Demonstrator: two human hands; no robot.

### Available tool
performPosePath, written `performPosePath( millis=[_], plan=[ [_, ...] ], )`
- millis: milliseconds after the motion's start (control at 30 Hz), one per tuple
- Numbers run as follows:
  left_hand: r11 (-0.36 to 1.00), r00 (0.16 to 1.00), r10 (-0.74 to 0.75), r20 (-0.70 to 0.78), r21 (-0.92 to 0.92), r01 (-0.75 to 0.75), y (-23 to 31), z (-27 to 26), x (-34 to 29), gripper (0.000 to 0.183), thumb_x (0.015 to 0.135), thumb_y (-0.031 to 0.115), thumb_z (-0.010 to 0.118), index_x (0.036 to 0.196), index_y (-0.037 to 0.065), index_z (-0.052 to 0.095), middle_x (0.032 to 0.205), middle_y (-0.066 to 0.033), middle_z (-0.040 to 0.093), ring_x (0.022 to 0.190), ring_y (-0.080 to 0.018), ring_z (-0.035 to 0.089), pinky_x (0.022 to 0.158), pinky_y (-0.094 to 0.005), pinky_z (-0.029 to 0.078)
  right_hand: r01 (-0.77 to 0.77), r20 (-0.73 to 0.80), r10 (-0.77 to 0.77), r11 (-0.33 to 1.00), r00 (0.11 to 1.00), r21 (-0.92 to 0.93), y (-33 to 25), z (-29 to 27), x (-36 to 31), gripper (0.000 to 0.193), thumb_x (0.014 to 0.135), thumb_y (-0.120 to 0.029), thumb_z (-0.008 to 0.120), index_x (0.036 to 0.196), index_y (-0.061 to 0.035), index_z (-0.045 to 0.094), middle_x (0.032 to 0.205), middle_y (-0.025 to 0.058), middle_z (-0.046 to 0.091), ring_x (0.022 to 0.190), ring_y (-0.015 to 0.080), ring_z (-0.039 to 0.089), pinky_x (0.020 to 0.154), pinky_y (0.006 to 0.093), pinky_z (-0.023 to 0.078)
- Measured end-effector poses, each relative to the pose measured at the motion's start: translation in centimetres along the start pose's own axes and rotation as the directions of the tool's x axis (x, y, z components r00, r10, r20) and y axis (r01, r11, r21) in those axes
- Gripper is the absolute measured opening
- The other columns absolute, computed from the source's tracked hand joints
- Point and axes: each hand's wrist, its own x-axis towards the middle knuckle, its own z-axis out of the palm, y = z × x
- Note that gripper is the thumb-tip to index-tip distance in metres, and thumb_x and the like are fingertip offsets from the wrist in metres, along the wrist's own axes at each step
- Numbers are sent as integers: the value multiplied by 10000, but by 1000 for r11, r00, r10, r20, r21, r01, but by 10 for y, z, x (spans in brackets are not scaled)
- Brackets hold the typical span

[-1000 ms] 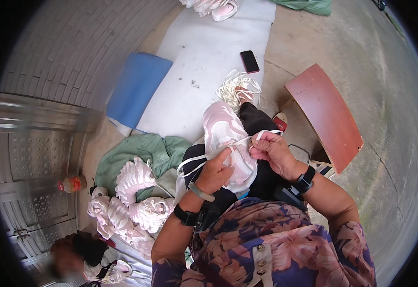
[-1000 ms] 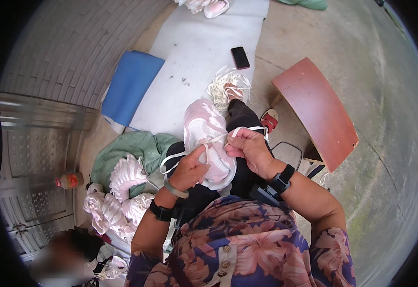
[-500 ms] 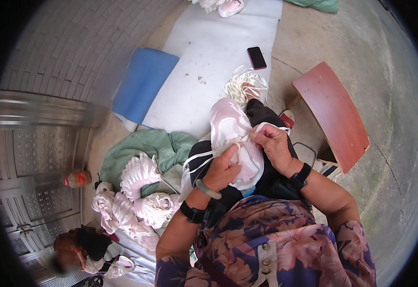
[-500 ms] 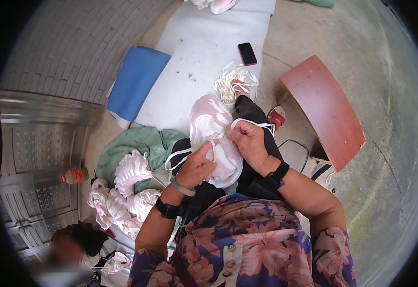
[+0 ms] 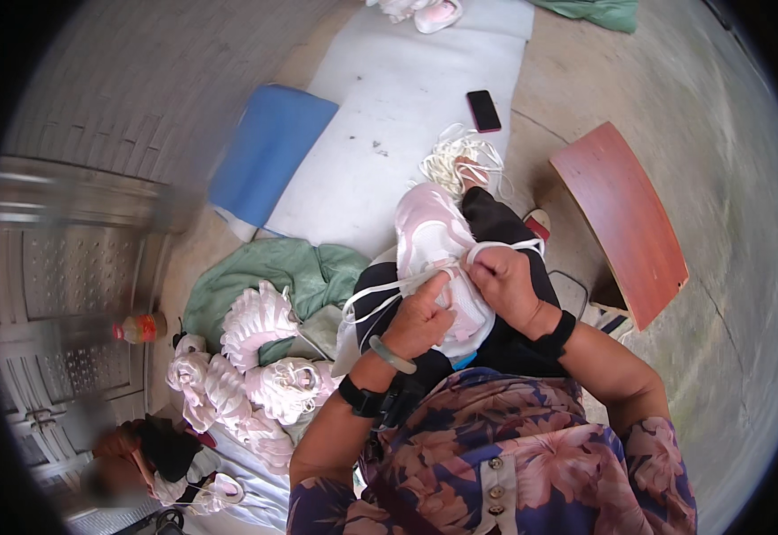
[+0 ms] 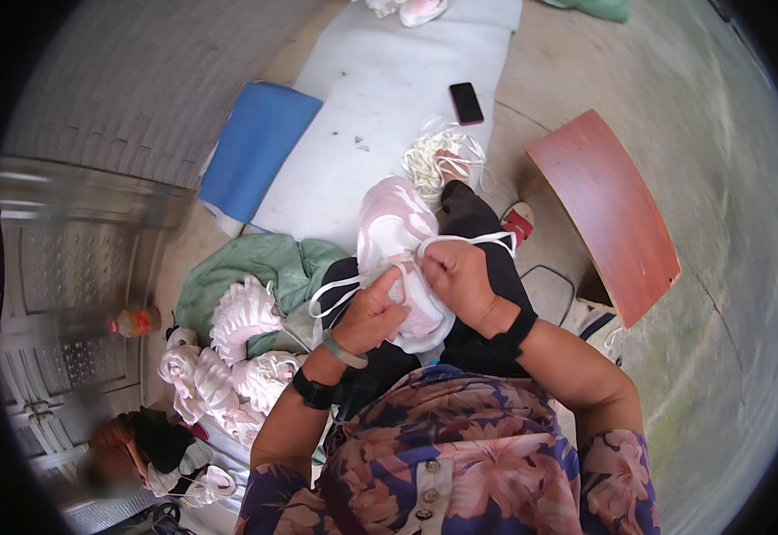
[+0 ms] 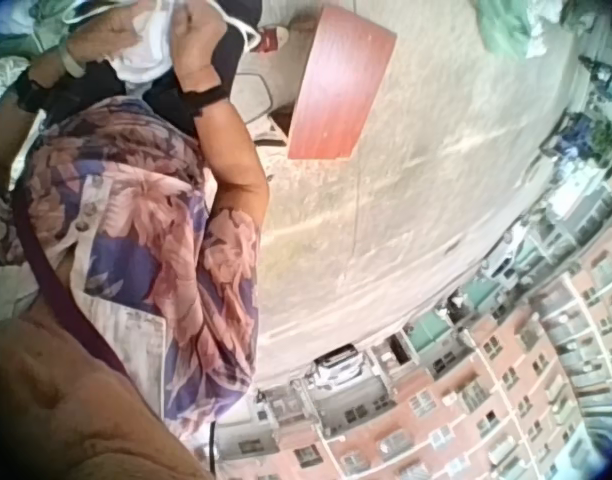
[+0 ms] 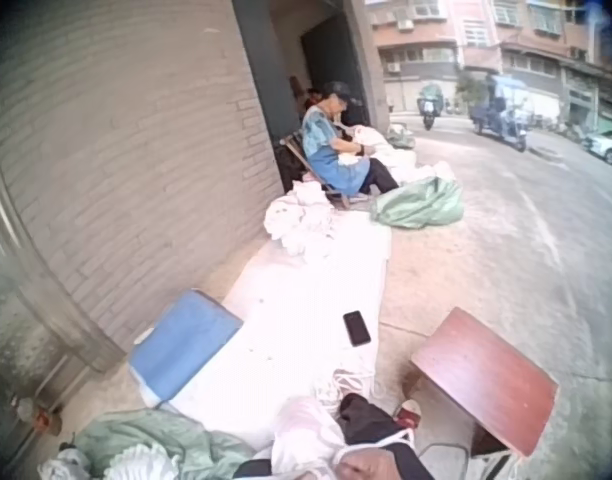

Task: The recorder is lacing a pair of white and pink sneakers.

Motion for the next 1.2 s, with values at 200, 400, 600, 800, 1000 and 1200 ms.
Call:
performPosePath(
  millis=[200, 400, 600, 800, 1000, 1200],
  plan=[
    [970, 999, 20, -42, -240, -29, -4, 1, -7, 503, 859, 80, 544, 1325, 32, 360, 643, -2, 567, 457, -48, 482, 421, -177, 397, 244, 104, -221, 892, 970, -381, -1, -9, 1, 94, 702, -57, 634, 761, -38, 564, 671, 123, 547, 646, 313, 555, 569, 356, 435],
    [822, 795, 66, -603, -419, -386, -33, -60, -44, 112, 889, 138, 558, 926, 36, 583, 676, -61, 600, 519, -123, 557, 451, -220, 437, 9, 113, 39, 917, 993, -398, -15, -25, -8, 200, 723, -172, 696, 801, -34, 574, 621, 89, 522, 571, 215, 531, 532, 328, 417],
    [589, 699, -66, -712, -594, -548, -69, -56, -51, 94, 876, 138, 588, 908, 50, 597, 640, -23, 565, 513, -111, 525, 429, -216, 372, 412, 181, -370, 799, 911, -438, -43, -15, -5, 201, 738, -130, 642, 930, -81, 610, 683, 51, 523, 612, 237, 514, 576, 351, 390],
    [775, 792, 17, -610, -493, -396, -32, -8, -10, 92, 866, 110, 603, 921, 40, 629, 713, -33, 623, 539, -88, 542, 467, -200, 397, 666, 524, -416, 534, 743, -521, -42, -5, -4, 255, 694, -142, 661, 940, -93, 611, 856, 45, 543, 799, 233, 513, 711, 366, 356],
    [895, 800, 130, -586, -277, -349, -41, -5, 14, 14, 828, 23, 616, 827, 16, 629, 636, 24, 565, 524, -20, 477, 466, -178, 383, 584, 492, -334, 602, 804, -545, -40, -12, -12, 299, 690, -134, 669, 968, -44, 605, 914, 89, 563, 856, 271, 523, 759, 369, 374],
    [931, 736, 227, -638, -80, -356, -43, -6, 22, 71, 800, 25, 614, 746, 0, 575, 592, -18, 547, 488, -101, 508, 466, -248, 415, 576, 460, -363, 639, 810, -510, -33, -14, -11, 314, 685, -124, 669, 977, -31, 599, 917, 107, 564, 856, 295, 539, 758, 394, 405]
  ],
)
